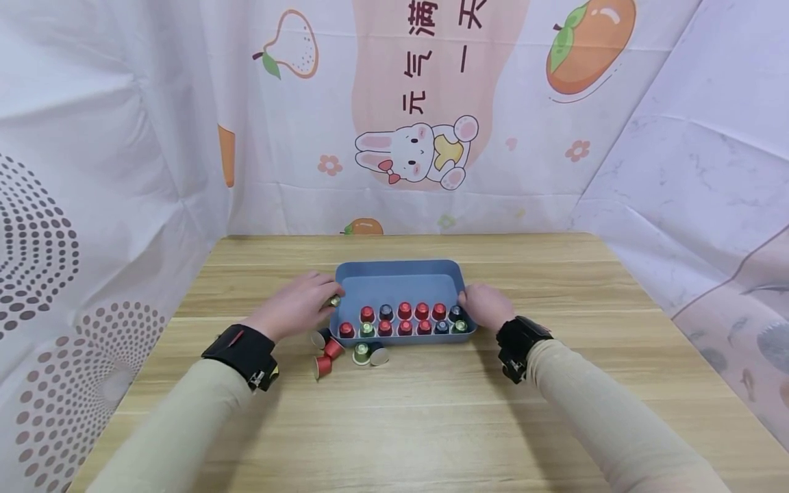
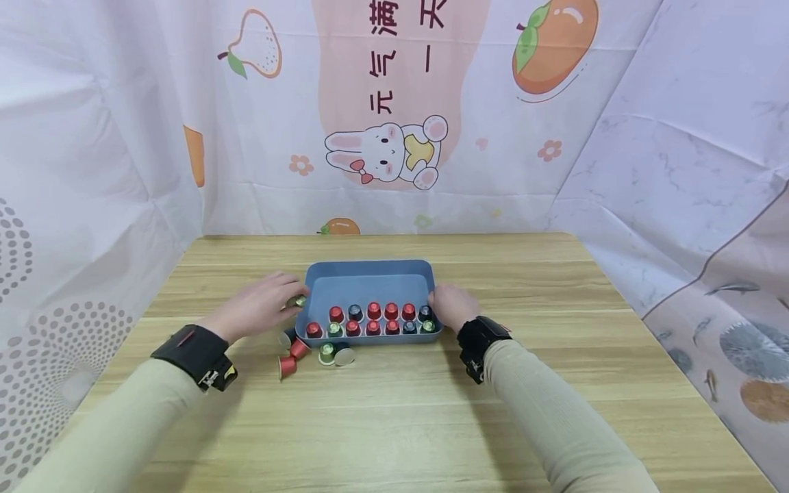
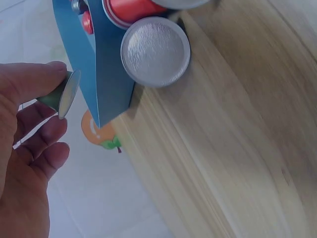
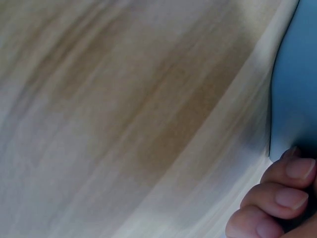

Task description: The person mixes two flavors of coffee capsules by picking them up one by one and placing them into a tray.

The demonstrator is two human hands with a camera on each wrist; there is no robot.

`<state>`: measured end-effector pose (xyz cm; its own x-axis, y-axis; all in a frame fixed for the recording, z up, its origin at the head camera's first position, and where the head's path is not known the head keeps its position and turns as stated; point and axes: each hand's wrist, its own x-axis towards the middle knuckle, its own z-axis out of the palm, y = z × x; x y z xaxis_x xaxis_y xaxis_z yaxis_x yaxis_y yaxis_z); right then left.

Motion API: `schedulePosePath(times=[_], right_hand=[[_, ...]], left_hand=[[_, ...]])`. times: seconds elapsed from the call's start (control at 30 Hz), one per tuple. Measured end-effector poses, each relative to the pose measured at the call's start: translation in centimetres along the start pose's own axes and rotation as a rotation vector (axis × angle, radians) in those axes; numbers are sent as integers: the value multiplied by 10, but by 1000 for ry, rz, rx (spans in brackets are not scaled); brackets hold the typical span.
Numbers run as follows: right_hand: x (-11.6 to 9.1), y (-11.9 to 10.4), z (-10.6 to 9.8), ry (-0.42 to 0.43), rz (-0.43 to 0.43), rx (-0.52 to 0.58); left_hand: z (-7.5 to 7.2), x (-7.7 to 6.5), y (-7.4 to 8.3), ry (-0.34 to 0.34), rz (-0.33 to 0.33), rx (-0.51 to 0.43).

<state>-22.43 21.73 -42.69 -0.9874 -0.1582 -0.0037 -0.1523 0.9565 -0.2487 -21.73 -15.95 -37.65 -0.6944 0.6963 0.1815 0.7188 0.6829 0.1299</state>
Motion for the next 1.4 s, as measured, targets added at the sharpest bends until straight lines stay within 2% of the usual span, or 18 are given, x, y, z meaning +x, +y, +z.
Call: schedulePosePath(times=[0.23,0.53,0.87,1.4], right_hand=[[0,0,0,3,-3,-1],[1,1,0,-3,4,-7],[0,0,-2,-9,8,4],[0,1,2,26,-9,-22]], left_hand=[[6,10,7,-13,25,-39],[12,15,7,-24,43,-75],[19,20,9,-102,-4,-70],[27,21,6,-76,78,58]])
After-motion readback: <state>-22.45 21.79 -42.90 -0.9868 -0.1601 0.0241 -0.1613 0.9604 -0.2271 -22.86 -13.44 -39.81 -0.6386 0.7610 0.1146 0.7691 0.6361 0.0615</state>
